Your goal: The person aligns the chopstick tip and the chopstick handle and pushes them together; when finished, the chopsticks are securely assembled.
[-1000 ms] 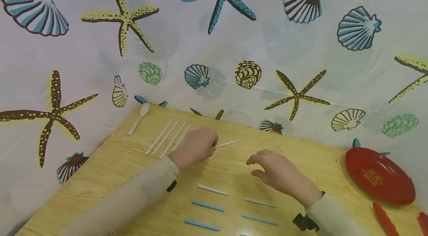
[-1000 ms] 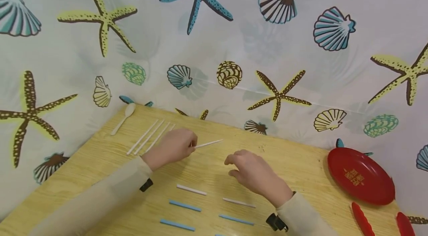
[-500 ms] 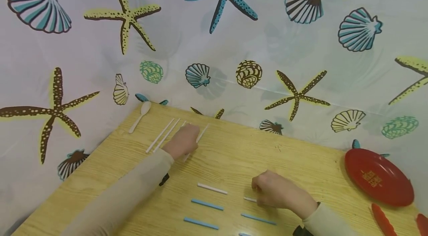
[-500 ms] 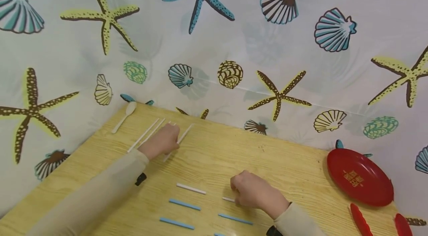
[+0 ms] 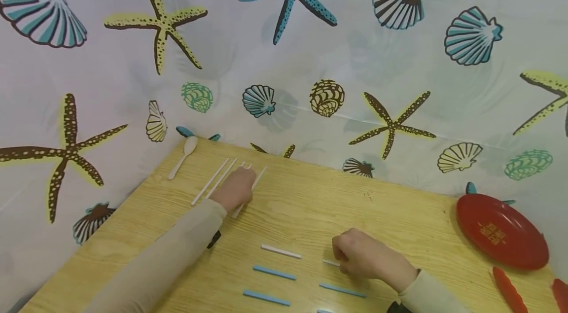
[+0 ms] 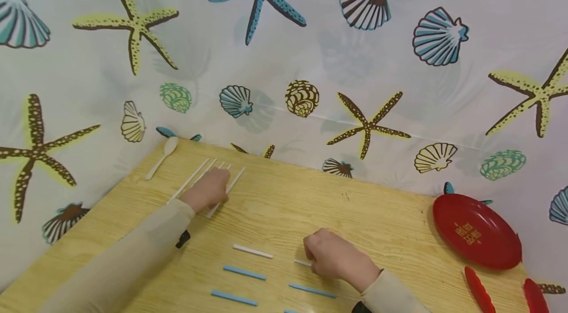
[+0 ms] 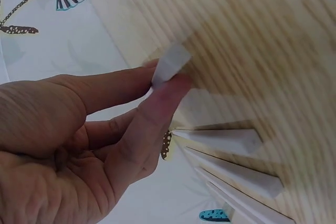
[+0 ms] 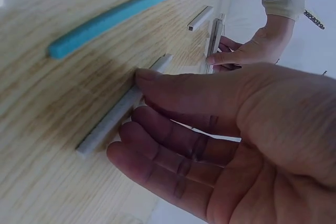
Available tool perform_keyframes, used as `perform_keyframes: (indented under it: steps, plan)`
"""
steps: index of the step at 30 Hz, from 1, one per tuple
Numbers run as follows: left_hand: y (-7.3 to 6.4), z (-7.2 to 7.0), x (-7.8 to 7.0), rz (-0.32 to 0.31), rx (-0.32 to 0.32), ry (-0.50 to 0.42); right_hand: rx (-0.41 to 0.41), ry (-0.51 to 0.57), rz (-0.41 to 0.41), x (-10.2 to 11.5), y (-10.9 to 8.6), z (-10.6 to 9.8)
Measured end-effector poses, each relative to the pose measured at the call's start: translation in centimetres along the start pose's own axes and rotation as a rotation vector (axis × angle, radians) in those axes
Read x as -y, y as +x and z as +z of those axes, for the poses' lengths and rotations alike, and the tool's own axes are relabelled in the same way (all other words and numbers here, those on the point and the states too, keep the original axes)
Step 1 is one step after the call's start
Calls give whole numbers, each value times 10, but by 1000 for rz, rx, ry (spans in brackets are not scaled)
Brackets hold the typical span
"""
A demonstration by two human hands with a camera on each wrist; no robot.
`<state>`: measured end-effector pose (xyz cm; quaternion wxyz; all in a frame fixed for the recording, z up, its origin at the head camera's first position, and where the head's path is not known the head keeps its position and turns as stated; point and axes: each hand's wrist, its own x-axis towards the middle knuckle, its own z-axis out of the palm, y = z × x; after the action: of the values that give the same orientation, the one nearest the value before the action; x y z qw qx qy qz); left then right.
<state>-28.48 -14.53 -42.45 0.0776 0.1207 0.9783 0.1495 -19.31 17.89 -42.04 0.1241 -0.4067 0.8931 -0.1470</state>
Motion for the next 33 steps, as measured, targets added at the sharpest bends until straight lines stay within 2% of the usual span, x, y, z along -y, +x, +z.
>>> perform_keyframes:
  steps: [5, 17, 21, 24, 27, 30, 33]
  plan:
    - [1, -3, 3, -34, 14, -31, -11, -4, -6, -1, 1, 1]
    - [7, 0, 9, -36, 24, -39, -15, 11, -5, -1, 1, 3]
    - [3, -1, 7, -39, 29, -53, -9, 31, 2, -2, 1, 4]
    - [-1, -3, 5, -17, 2, -13, -7, 33, 0, -2, 1, 4]
    - [-5, -6, -2, 14, -55, 62, -7, 30, -3, -1, 1, 4]
    - [-10, -6, -16, 11, -96, 136, -9, 23, -6, -1, 1, 4]
    - [-17, -5, -36, 10, -73, 153, -15, 14, -9, 0, 2, 3]
